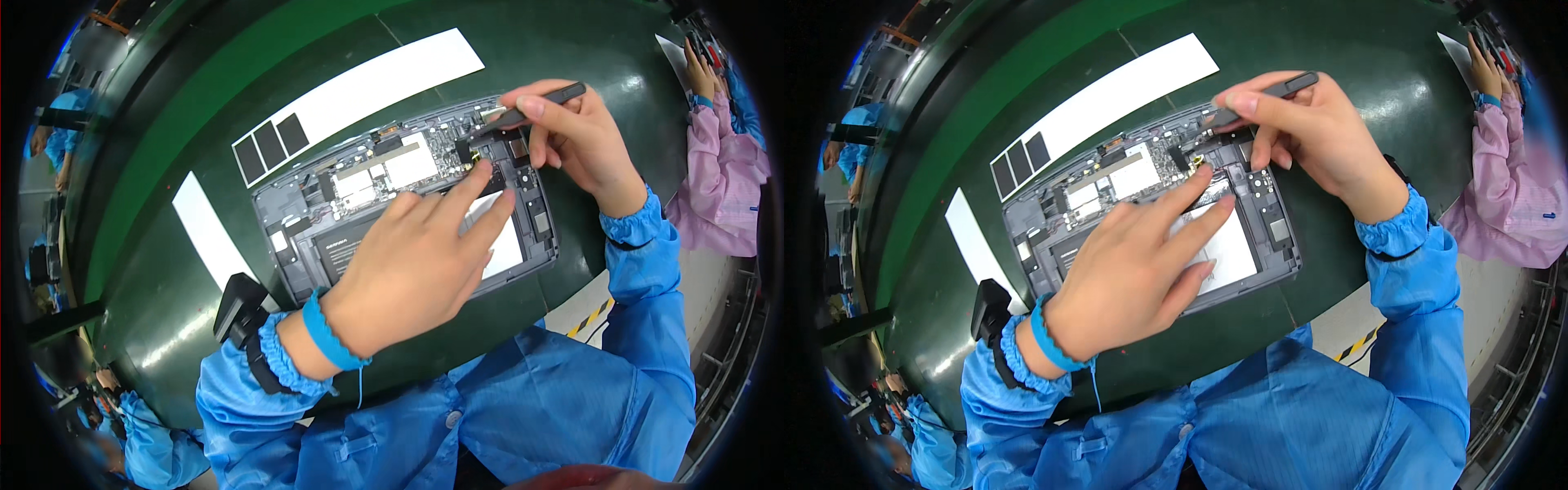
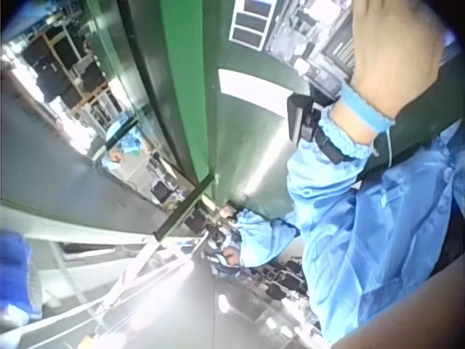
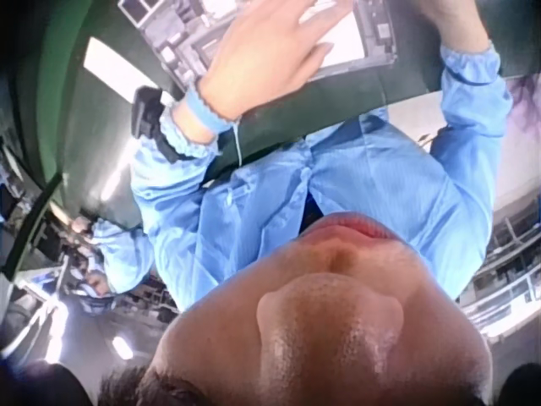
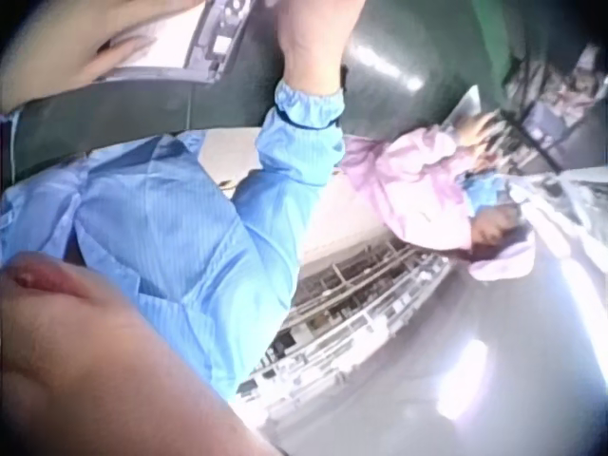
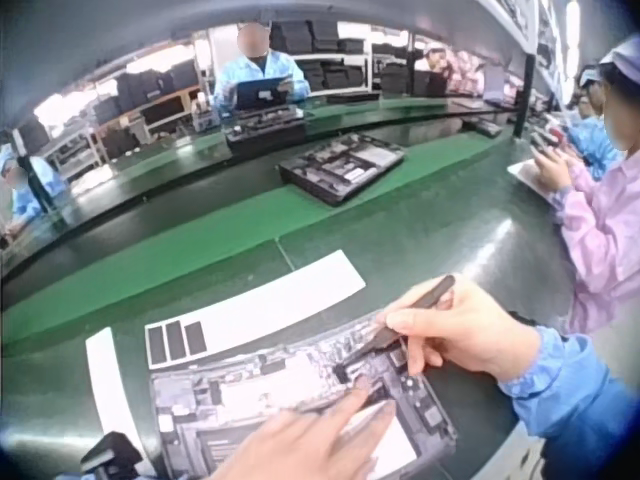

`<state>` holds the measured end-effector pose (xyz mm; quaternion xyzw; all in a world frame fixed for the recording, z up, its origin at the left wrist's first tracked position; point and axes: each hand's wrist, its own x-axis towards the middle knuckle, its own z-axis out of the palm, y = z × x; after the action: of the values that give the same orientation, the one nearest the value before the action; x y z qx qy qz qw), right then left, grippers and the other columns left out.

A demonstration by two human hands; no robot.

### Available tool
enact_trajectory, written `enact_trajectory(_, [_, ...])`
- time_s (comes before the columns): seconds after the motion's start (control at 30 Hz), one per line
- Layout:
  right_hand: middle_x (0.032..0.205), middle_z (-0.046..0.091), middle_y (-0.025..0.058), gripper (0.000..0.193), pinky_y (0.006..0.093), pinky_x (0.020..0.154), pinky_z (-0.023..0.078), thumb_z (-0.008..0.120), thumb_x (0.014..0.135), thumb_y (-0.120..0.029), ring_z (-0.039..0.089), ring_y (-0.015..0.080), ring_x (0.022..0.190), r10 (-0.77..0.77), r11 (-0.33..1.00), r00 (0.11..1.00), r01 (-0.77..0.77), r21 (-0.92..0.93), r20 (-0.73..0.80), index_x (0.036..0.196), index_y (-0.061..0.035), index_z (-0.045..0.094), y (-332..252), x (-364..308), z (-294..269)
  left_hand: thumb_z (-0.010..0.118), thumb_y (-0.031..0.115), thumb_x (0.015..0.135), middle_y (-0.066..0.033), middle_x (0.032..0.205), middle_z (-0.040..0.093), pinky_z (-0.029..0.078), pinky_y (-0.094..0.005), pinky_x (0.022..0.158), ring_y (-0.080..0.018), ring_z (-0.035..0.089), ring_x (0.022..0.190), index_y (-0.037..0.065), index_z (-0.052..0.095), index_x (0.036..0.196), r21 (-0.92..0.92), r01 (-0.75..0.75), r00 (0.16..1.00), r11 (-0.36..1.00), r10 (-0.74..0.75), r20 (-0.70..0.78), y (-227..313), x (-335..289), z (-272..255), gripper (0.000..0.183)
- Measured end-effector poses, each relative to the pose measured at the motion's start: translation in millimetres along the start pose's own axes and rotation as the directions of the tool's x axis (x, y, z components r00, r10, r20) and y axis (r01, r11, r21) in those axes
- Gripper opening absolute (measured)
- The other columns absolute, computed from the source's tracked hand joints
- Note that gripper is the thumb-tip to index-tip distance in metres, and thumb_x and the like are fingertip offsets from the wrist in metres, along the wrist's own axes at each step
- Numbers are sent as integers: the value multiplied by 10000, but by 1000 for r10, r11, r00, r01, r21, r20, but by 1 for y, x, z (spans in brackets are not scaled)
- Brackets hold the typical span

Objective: The person assembles the internal components of a tablet device by placing a motherboard, battery, and ribbon cable into a housing. The person uses tweezers and a stylus to manipulate the small components and connect the cables.

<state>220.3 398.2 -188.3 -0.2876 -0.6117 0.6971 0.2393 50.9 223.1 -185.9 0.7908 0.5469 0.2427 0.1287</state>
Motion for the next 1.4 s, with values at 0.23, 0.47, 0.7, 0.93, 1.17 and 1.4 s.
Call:
enact_trajectory(0.23, [862,711,140,236,203,424,384,662,893,-165,566,81,494,65,998,997,-66,-14,-47,1018,34,683,11,6,1,675,138,795,-181,1373,475,455,-343,791,-255,601,908,53,595,1203,33,14,997,999,-16,71,-7,2,4,425])
enact_trajectory(0.47, [788,694,98,228,209,463,433,674,888,-164,599,101,532,46,999,994,-48,-22,-97,1005,32,683,13,4,8,684,137,778,-167,1382,472,452,-356,785,-257,596,886,50,612,1147,31,16,998,999,-18,53,-5,-5,4,385])
enact_trajectory(0.7, [791,691,95,234,220,465,435,676,889,-168,597,106,538,47,998,996,-51,-44,-78,1009,32,682,14,5,5,694,158,776,-176,1389,457,455,-386,874,-291,557,1021,44,608,1165,10,35,997,999,-36,73,-6,-7,7,414])
enact_trajectory(0.93, [837,692,100,247,210,451,435,663,903,-178,606,106,557,32,998,998,-35,-54,-59,1028,35,675,14,8,2,726,251,746,-182,1423,413,393,-466,1014,-380,360,1315,122,597,1244,123,65,997,990,-68,20,-10,0,5,530])
enact_trajectory(1.17, [1027,676,131,318,208,446,441,647,924,-229,627,131,611,-173,984,965,159,-86,-196,1116,25,646,8,6,18,711,295,755,-199,1431,397,306,-517,1084,-400,334,1336,225,576,1300,158,83,997,984,-81,-19,-11,-4,5,566])
enact_trajectory(1.4, [939,672,88,348,199,502,435,607,951,-286,619,117,650,-233,972,891,198,-129,-390,1136,7,640,18,10,2,653,284,832,-226,1398,417,322,-504,1069,-405,371,1300,221,568,1305,206,66,995,976,-48,-92,-4,-9,-2,484])
